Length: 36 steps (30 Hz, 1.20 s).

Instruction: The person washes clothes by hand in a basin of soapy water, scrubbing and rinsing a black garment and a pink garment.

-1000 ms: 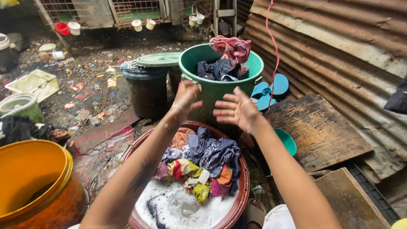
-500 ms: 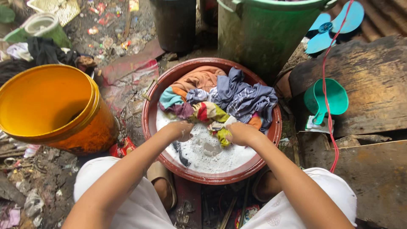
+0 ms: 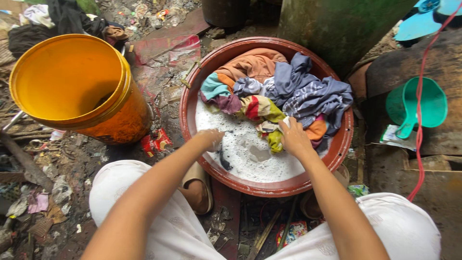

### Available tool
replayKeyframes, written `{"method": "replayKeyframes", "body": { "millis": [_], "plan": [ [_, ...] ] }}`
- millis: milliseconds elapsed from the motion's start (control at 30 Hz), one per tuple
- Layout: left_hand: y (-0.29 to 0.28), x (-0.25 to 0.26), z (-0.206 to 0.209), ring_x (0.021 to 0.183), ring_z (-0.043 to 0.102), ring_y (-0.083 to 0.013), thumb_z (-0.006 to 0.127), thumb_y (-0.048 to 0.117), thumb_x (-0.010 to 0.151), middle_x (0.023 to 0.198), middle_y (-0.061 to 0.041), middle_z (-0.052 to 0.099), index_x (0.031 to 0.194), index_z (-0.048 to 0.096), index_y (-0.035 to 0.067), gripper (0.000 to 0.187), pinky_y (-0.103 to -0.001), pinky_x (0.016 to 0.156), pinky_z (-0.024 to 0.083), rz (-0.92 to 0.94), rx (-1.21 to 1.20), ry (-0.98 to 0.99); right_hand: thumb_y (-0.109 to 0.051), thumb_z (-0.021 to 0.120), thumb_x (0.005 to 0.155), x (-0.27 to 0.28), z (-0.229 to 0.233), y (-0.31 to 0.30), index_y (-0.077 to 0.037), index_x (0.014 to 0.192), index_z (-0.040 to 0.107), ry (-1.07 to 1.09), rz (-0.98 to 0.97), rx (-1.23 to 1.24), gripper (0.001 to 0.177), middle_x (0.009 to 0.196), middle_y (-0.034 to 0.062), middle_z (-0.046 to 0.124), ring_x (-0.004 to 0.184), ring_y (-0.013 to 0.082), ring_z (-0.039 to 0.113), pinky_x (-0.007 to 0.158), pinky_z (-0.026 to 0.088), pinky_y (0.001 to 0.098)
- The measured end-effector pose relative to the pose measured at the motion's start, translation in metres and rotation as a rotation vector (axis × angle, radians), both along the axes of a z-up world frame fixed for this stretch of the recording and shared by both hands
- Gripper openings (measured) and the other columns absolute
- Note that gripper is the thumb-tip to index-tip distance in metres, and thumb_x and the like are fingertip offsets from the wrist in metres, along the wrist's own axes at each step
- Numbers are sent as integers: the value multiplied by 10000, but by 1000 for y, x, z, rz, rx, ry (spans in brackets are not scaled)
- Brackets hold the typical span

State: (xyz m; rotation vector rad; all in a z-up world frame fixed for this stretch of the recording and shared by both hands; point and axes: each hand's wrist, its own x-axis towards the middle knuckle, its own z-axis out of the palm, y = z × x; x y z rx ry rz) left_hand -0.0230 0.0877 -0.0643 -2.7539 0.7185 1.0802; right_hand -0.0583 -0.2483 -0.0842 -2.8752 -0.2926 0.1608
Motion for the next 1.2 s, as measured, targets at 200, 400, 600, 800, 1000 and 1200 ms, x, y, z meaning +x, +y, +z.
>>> {"method": "replayKeyframes", "body": {
  "millis": [200,400,600,800,1000,1200],
  "plan": [
    [-12,-45,-48,1189,477,-595,553,-44,868,1571,-336,256,1517,396,224,719,-590,981,454,-79,-18,-153,-168,715,852,-9,-41,-10,-245,1348,530,-116,-78,-50,535,1412,184,409,1256,403,425,938,459,553],
    [-30,-25,-44,1244,607,-352,652,118,890,1177,-168,721,1086,737,98,215,-436,1017,526,25,-248,19,-250,731,804,1,-16,-15,-201,1327,485,106,-81,-86,581,1269,153,444,1206,388,454,923,446,564],
    [-76,6,89,964,707,-339,677,305,914,1053,-178,737,1103,715,63,309,-453,898,529,86,-689,20,-423,739,831,11,-57,-30,-88,1239,487,32,-322,143,585,1195,227,448,1155,439,426,943,396,562],
    [-70,4,223,833,719,-176,723,338,878,907,-87,753,1046,752,74,314,-356,785,546,278,-931,-47,-279,686,849,47,-9,-25,-44,1056,535,558,-534,1123,348,994,101,567,907,242,523,742,478,432],
    [-97,-3,264,846,573,-60,748,262,974,884,13,644,980,689,12,257,-264,757,509,389,-1587,-27,-272,833,803,8,128,17,-40,1031,673,486,198,400,362,976,130,720,906,235,676,820,533,387],
    [-108,17,272,1021,634,-81,726,150,1027,1086,-16,694,1103,689,8,165,-244,958,527,497,-2109,68,-162,793,874,-10,128,43,24,1118,687,-145,212,685,324,1006,158,651,904,252,580,792,484,380]
  ]
}}
